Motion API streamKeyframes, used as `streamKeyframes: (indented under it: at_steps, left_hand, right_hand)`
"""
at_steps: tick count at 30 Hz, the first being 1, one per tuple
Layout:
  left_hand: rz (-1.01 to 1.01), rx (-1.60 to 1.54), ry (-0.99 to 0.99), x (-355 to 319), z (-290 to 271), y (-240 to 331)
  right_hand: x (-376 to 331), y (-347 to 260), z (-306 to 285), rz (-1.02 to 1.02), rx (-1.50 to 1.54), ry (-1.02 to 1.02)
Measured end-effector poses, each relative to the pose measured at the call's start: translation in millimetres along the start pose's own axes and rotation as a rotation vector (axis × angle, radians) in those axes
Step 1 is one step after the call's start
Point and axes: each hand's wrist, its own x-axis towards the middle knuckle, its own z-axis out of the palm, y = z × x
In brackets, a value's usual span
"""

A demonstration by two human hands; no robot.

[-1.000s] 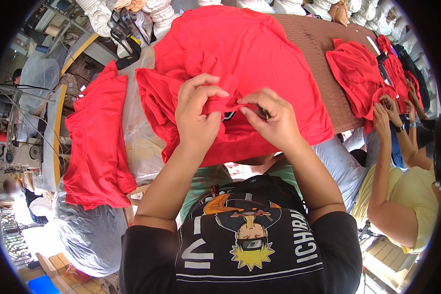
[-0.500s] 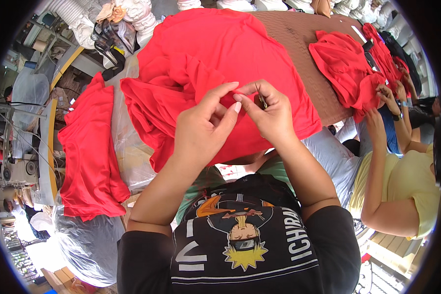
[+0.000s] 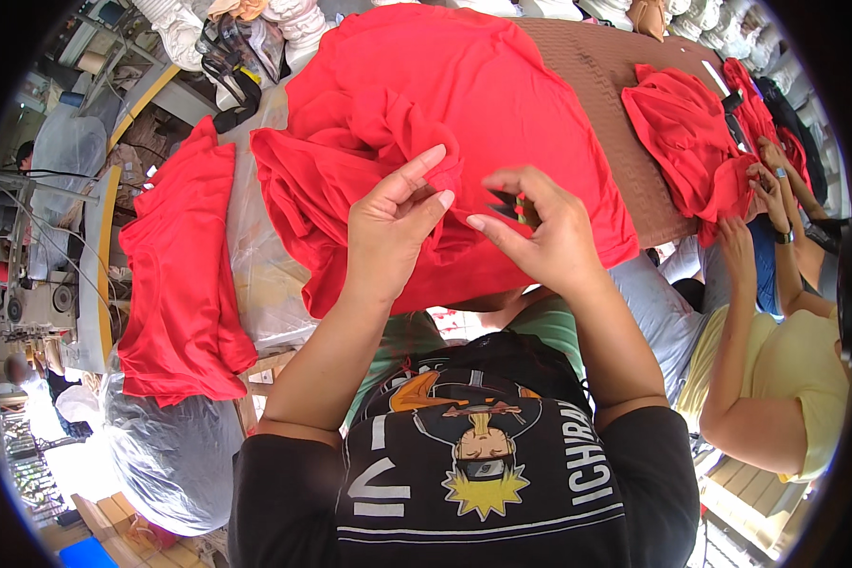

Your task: The person trims loose threads from several red shirts using a small pair of nippers. They pick up each garment one at a time, check various seams and tags, and snip away excess thread before setting the shirt aside in a stack.

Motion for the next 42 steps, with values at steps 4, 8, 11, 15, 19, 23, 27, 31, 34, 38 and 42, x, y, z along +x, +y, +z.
streamKeyframes:
  at_steps: [4,8,11,15,19,23,27,31,34,38,42]
  left_hand:
    - [-0.003,-0.051,-0.009,0,3,1]
    - [0.008,-0.112,-0.031,-1,9,0]
    - [0.0,-0.098,-0.032,-1,8,-1]
    - [0.001,-0.029,-0.026,-2,6,-3]
    - [-0.003,-0.115,-0.113,-2,6,-2]
    - [0.131,0.11,-0.119,3,-2,17]
    - [0.232,0.175,0.026,8,-27,42]
    - [0.187,0.161,0.2,6,-63,52]
    - [0.169,0.23,0.249,7,-94,48]
    - [0.19,0.356,0.322,25,-102,31]
    - [0.255,0.719,0.516,45,-118,-12]
  right_hand:
    - [2,5,4,-0.024,0.075,0.072]
    - [4,7,7,-0.129,0.042,0.08]
    - [5,7,10,-0.14,0.031,0.077]
    - [5,7,16,-0.138,0.096,0.098]
    - [11,3,23,-0.061,0.015,0.13]
    - [32,37,3,0.14,0.103,0.232]
    - [50,138,-48,0.284,0.148,0.429]
    - [37,152,-56,0.364,-0.054,0.347]
    - [31,123,-50,0.375,-0.08,0.231]
    - [39,90,-33,0.47,-0.093,0.059]
    - [39,71,-12,0.61,-0.094,-0.128]
